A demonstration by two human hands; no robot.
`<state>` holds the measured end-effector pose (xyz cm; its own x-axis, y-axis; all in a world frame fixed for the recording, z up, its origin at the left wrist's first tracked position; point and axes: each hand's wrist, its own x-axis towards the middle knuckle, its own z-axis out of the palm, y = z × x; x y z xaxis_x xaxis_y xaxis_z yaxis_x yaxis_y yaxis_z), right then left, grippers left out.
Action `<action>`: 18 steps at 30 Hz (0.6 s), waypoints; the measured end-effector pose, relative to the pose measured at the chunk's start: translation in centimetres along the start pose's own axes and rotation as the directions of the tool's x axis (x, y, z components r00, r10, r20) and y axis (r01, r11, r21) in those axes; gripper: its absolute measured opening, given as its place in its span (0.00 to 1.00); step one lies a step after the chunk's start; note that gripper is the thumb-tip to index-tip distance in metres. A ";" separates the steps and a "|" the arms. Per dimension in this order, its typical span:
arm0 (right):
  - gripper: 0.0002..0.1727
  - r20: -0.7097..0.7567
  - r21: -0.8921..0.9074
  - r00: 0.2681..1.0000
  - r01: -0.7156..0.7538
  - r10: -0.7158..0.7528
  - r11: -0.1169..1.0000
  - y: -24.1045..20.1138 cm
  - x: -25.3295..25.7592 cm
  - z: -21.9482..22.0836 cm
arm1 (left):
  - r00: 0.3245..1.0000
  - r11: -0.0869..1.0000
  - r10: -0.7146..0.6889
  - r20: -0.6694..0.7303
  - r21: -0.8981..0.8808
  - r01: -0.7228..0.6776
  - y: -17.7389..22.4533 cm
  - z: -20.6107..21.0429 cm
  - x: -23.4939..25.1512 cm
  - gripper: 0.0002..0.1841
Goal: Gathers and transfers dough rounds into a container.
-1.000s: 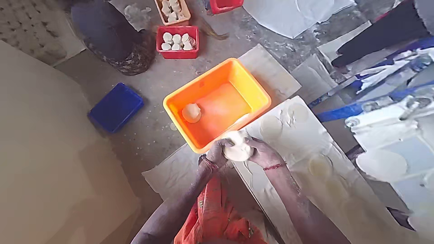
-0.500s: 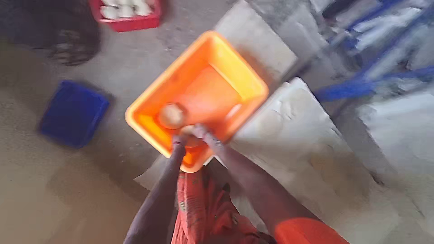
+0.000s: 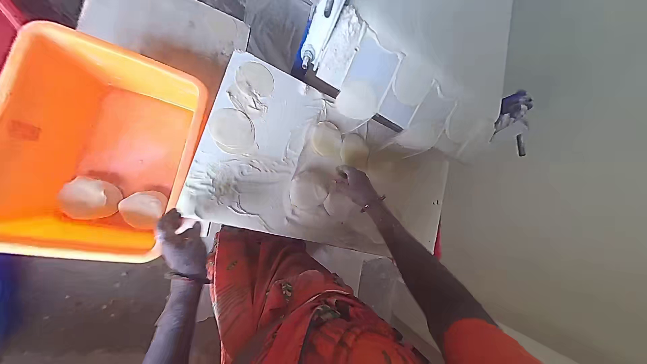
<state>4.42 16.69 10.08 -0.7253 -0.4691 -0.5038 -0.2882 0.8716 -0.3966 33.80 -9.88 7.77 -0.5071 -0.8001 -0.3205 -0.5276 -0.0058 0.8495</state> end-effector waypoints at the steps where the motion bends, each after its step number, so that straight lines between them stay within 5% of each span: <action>1: 0.31 0.099 -0.026 0.995 -0.009 0.011 1.000 2.5 0.3 -0.3 | 0.998 0.999 -0.035 0.046 0.019 0.035 0.9 1.8 -2.1 0.29; 8: 0.36 0.365 -0.202 0.903 0.314 -0.226 0.928 4.9 1.8 -0.9 | 0.965 0.941 -0.250 0.081 0.254 0.223 3.2 9.4 -10.8 0.28; 15: 0.40 0.484 -0.171 0.866 0.236 -0.127 0.957 4.9 4.0 0.5 | 0.964 0.933 -0.228 -0.138 0.254 0.257 -0.7 8.2 -13.4 0.35; 18: 0.39 0.408 -0.202 0.877 0.360 -0.255 0.911 4.7 2.4 0.9 | 0.956 0.930 -0.236 -0.177 0.245 0.275 -0.8 7.7 -14.2 0.35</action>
<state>1.91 19.50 6.31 -0.3071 -0.6919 -0.6534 -0.6498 0.6541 -0.3871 36.22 6.06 8.39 -0.2399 -0.8691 -0.4326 -0.7967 -0.0784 0.5993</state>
